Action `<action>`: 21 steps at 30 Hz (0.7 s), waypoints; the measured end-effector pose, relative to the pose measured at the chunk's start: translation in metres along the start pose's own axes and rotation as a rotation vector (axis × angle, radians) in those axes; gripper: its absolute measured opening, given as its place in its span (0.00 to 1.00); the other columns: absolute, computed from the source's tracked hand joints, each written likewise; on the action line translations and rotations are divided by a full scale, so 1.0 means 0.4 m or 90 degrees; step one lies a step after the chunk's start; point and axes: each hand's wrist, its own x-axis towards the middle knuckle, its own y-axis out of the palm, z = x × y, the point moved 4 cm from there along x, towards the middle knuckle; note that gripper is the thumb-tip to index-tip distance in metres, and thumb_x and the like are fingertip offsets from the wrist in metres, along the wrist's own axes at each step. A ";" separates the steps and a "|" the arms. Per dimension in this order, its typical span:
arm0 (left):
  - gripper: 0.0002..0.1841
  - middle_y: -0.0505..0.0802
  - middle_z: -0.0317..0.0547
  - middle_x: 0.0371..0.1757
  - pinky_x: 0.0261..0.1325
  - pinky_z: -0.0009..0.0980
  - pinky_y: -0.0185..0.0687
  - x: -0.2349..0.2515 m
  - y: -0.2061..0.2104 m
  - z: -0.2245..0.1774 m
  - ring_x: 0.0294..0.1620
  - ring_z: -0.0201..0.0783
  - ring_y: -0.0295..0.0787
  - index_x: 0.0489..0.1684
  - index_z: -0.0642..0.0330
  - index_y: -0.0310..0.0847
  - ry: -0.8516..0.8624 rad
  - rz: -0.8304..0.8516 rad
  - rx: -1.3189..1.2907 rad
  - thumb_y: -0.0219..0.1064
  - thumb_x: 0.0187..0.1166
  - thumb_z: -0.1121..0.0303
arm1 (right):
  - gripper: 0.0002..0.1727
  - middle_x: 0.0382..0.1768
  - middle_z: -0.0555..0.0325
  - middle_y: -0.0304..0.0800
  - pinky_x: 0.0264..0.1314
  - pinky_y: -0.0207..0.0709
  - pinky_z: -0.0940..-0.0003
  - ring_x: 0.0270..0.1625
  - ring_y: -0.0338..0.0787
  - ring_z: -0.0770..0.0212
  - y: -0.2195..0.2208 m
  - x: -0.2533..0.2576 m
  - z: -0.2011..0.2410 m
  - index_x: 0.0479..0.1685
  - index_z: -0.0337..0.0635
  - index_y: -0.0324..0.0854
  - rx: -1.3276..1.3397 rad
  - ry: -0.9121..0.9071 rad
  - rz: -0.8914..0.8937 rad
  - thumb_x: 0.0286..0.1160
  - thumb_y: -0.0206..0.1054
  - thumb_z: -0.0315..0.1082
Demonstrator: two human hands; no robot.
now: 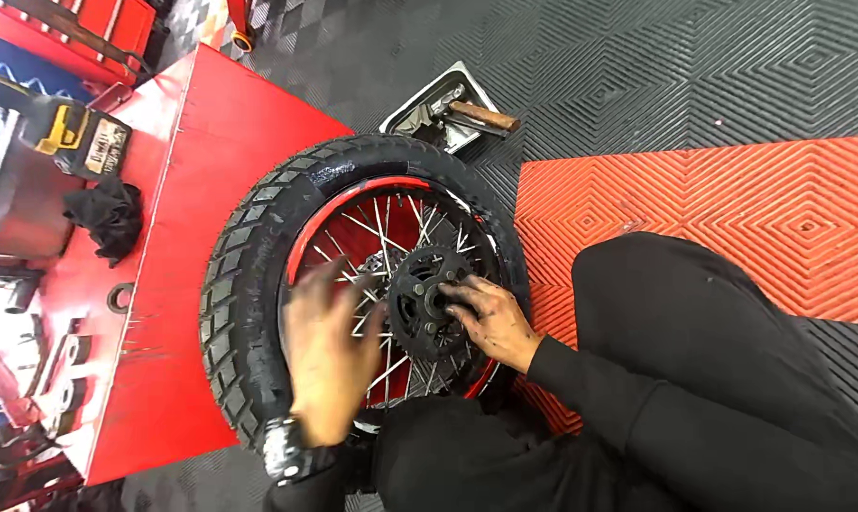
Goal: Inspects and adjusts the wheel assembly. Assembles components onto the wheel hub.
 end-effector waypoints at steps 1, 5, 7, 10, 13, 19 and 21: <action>0.22 0.75 0.49 0.86 0.83 0.62 0.63 0.004 0.062 -0.030 0.88 0.57 0.63 0.67 0.45 0.88 0.028 0.057 0.003 0.74 0.76 0.52 | 0.17 0.55 0.62 0.92 0.66 0.84 0.59 0.60 0.89 0.64 0.000 -0.003 -0.004 0.66 0.54 0.90 0.028 0.024 -0.006 0.80 0.69 0.40; 0.29 0.64 0.53 0.92 0.91 0.64 0.43 0.012 0.206 -0.065 0.94 0.59 0.48 0.71 0.39 0.85 0.061 0.129 0.059 0.79 0.67 0.47 | 0.08 0.45 0.70 0.96 0.58 0.87 0.60 0.49 0.92 0.71 -0.012 0.019 -0.016 0.49 0.54 0.92 0.109 0.161 -0.007 0.74 0.75 0.37; 0.33 0.61 0.54 0.93 0.92 0.64 0.41 0.014 0.225 -0.072 0.95 0.59 0.46 0.76 0.40 0.82 0.046 0.129 0.076 0.79 0.67 0.46 | 0.11 0.37 0.66 0.93 0.47 0.88 0.55 0.40 0.92 0.66 -0.026 0.033 -0.016 0.44 0.52 0.89 0.081 0.230 0.000 0.68 0.81 0.41; 0.40 0.59 0.53 0.94 0.91 0.63 0.42 0.025 0.228 -0.069 0.96 0.57 0.45 0.84 0.41 0.73 0.012 0.106 0.041 0.78 0.66 0.46 | 0.41 0.56 0.43 0.85 0.56 0.84 0.39 0.55 0.88 0.43 -0.052 0.065 -0.040 0.63 0.41 0.79 0.021 0.325 0.031 0.48 0.91 0.52; 0.49 0.57 0.52 0.95 0.90 0.62 0.48 0.026 0.229 -0.061 0.95 0.57 0.46 0.91 0.44 0.61 -0.070 0.109 -0.002 0.80 0.65 0.45 | 0.67 0.77 0.34 0.71 0.71 0.77 0.35 0.74 0.78 0.36 -0.037 0.094 -0.090 0.88 0.44 0.60 0.060 0.388 0.126 0.38 0.94 0.55; 0.54 0.61 0.48 0.94 0.89 0.58 0.59 0.027 0.235 -0.052 0.93 0.54 0.54 0.91 0.55 0.58 -0.154 0.121 -0.077 0.84 0.60 0.50 | 0.53 0.65 0.45 0.86 0.70 0.81 0.41 0.66 0.88 0.47 -0.014 0.105 -0.078 0.85 0.46 0.62 0.110 0.400 0.262 0.57 0.87 0.52; 0.52 0.63 0.48 0.92 0.86 0.57 0.63 0.031 0.235 -0.054 0.91 0.54 0.58 0.90 0.54 0.60 -0.165 0.123 -0.088 0.84 0.61 0.51 | 0.53 0.66 0.44 0.84 0.68 0.81 0.42 0.66 0.87 0.47 -0.011 0.106 -0.075 0.85 0.45 0.61 0.092 0.405 0.262 0.57 0.86 0.52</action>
